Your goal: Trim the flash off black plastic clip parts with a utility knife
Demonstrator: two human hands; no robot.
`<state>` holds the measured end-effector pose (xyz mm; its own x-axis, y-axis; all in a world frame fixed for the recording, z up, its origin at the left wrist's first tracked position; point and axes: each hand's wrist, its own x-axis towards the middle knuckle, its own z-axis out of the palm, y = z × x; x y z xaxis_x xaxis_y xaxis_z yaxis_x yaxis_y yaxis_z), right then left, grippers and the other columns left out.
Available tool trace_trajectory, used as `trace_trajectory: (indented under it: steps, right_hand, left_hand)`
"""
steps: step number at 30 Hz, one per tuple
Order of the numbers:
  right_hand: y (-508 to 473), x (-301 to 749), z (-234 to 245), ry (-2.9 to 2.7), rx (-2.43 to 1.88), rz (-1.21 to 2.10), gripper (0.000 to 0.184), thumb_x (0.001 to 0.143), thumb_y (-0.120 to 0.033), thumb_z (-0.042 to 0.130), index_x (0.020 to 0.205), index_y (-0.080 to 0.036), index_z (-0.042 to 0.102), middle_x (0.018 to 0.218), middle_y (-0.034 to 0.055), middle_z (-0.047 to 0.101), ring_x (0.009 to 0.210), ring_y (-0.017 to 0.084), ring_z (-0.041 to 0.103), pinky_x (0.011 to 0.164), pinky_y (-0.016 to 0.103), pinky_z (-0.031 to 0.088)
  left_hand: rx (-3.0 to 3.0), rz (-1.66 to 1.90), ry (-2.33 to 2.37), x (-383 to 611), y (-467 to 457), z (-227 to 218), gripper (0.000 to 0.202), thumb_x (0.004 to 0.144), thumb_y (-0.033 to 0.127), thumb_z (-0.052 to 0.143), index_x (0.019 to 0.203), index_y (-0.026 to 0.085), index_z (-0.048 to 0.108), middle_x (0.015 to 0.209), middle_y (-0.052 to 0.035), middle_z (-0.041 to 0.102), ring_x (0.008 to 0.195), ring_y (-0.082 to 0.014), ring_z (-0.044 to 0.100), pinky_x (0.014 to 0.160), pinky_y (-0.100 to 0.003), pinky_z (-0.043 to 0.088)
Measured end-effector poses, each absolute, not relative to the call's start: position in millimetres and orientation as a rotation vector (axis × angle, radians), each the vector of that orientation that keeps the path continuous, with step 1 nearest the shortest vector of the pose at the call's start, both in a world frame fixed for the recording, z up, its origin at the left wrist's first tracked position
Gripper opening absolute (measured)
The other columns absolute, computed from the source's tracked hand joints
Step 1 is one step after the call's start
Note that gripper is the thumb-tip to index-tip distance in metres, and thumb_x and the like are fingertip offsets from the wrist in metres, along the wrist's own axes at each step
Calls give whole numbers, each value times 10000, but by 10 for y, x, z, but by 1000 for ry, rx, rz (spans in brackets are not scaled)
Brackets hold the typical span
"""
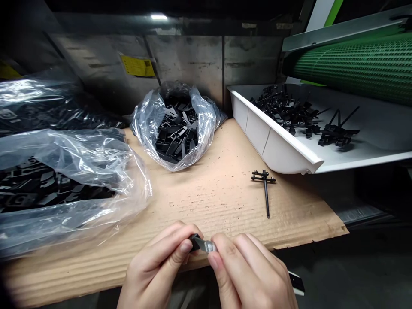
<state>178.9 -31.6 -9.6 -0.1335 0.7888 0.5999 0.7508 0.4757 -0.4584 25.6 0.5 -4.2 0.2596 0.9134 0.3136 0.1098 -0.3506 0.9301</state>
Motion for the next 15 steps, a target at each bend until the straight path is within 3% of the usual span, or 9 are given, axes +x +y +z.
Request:
trace_trajectory:
  steps: [6,10,15]
  right_hand:
    - [-271,1889,-120,-1871,-1330,171,187,869,-134,479,1002,-216,581,774,-6,656,725,112,662,665,153,514]
    - [-293,1934,-30,-1816,-1306,347,166,887,-144,435,900,-242,568,687,-55,640,603,75,640,576,111,496]
    - [-273,1931,93,-1885,-1219,397,129,862,-135,484,863,-226,575,642,-52,614,528,76,605,515,137,477]
  left_hand:
    - [1608,1121,955,242,-3,-9,167,878,166,499,760,200,611,684,15,508,626,-118,494,568,-201,368]
    - [1484,1051,929,237,11,15,251,900,247,461,689,174,575,616,14,473,581,-122,456,555,-225,342]
    - [1342,980,848,219,5,41,363,896,350,454,591,160,509,545,24,410,511,-106,364,509,-238,289]
